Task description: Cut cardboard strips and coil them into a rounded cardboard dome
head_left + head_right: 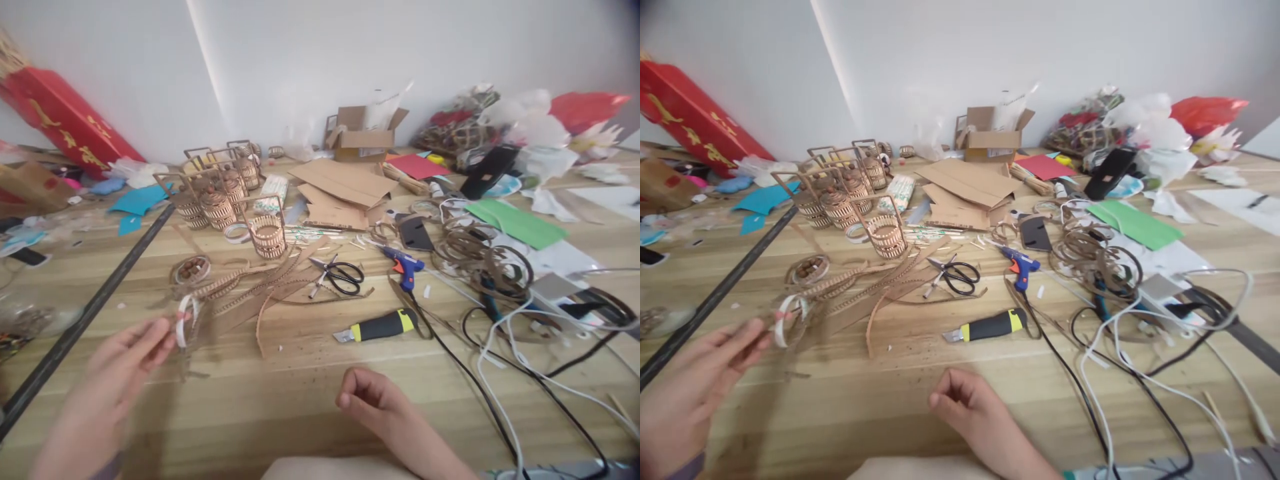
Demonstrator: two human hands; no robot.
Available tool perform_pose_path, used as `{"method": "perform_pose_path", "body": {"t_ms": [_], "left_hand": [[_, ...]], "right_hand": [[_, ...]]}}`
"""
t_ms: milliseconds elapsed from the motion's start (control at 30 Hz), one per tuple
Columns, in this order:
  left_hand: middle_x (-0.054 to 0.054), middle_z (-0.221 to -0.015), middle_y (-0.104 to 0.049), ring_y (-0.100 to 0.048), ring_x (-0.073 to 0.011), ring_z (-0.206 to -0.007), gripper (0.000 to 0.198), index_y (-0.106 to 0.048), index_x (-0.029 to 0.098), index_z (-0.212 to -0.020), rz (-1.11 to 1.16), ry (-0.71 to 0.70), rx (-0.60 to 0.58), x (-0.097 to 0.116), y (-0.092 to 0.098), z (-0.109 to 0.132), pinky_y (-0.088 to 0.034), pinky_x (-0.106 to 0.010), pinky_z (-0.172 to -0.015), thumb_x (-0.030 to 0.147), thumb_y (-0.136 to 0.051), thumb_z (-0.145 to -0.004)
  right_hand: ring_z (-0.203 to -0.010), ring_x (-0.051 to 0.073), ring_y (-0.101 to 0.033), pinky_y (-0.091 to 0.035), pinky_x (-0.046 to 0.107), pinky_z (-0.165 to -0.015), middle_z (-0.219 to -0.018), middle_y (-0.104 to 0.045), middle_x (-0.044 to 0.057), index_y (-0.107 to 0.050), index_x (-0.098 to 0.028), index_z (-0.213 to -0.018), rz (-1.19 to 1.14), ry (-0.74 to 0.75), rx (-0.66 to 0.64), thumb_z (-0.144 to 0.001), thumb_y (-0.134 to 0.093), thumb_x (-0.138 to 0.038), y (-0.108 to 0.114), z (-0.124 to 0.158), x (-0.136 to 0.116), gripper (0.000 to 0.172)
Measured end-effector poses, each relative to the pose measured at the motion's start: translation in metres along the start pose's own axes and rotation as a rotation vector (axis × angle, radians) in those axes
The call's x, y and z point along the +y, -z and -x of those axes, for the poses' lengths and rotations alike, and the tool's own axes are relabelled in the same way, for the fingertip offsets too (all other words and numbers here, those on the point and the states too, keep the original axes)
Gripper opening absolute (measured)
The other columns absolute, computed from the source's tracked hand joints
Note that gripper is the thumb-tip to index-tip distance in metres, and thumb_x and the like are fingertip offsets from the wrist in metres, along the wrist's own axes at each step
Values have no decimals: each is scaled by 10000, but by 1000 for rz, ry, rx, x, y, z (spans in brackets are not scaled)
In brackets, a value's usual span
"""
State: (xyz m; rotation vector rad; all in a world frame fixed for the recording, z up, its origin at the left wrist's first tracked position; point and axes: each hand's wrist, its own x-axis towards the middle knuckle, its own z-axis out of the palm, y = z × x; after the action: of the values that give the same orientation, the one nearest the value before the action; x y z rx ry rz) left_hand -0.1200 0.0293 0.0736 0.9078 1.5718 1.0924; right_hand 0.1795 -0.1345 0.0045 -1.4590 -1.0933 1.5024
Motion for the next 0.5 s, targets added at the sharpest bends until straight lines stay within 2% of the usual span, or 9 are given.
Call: {"method": "perform_pose_path", "body": {"t_ms": [33,100,133,200,233,333,367,433,500], "left_hand": [[-36,-725,-716,-669,-113,-612,250,-697,119,-765,171,67,38,5,-5,9,-573,-154,-554,-44,-526,-845],[-31,-705,-687,-605,-55,-501,395,-663,99,-785,484,207,61,9,-20,23,-549,-102,-494,-39,-337,-960],[-36,-686,-677,-587,-44,-463,454,-646,94,-785,602,254,87,9,-29,29,-523,-78,-446,-26,-258,-989],[-68,-739,-695,-607,-44,-482,487,-643,91,-843,757,323,20,3,-49,41,-533,-72,-448,20,-195,-1022],[-77,-755,-701,-623,-52,-494,475,-644,94,-859,780,349,0,-2,-59,46,-544,-79,-448,40,-205,-1031],[-100,-782,-713,-656,-67,-517,437,-655,76,-865,750,511,-165,-20,-87,61,-577,-105,-478,45,-251,-1030],[-118,-794,-715,-658,-67,-522,452,-657,62,-840,743,589,-240,-27,-95,65,-579,-106,-487,53,-249,-1034],[-153,-848,-724,-675,-67,-565,465,-681,33,-838,720,663,-360,-40,-105,71,-588,-108,-536,66,-262,-1038],[-152,-919,-735,-689,-72,-622,389,-714,47,-850,643,617,-453,-51,-107,73,-594,-122,-593,50,-361,-1014]], "right_hand": [[-639,120,-372,-326,255,-624,-651,-418,-46,-482,-200,-686,22,12,-20,-804,-593,-694,-1,-1,-2,520],[-651,126,-434,-370,256,-637,-663,-477,-32,-522,-196,-709,97,67,-33,-866,-585,-560,-2,-5,-4,401],[-668,133,-476,-401,260,-653,-683,-518,-21,-555,-195,-743,151,127,-7,-888,-581,-477,-3,-7,-6,318],[-740,152,-562,-470,282,-720,-805,-616,18,-626,-199,-905,282,330,124,-908,-571,-315,-5,-12,-9,128],[-777,158,-590,-496,300,-762,-918,-654,48,-631,-206,-1032,357,459,213,-908,-569,-251,-6,-15,-10,146],[-814,166,-621,-532,338,-822,-1264,-618,140,-486,-225,-1363,594,765,382,-916,-576,-171,-8,-26,-11,459],[-813,172,-625,-537,338,-808,-1274,-618,149,-460,-221,-1392,657,811,387,-928,-570,-170,-7,-29,-11,480],[-814,190,-631,-533,324,-755,-1115,-678,120,-528,-211,-1318,734,836,356,-964,-524,-172,-5,-33,-10,356],[-813,193,-625,-513,303,-715,-926,-679,80,-614,-206,-1157,718,818,321,-999,-456,-180,1,-32,-9,224]]}}
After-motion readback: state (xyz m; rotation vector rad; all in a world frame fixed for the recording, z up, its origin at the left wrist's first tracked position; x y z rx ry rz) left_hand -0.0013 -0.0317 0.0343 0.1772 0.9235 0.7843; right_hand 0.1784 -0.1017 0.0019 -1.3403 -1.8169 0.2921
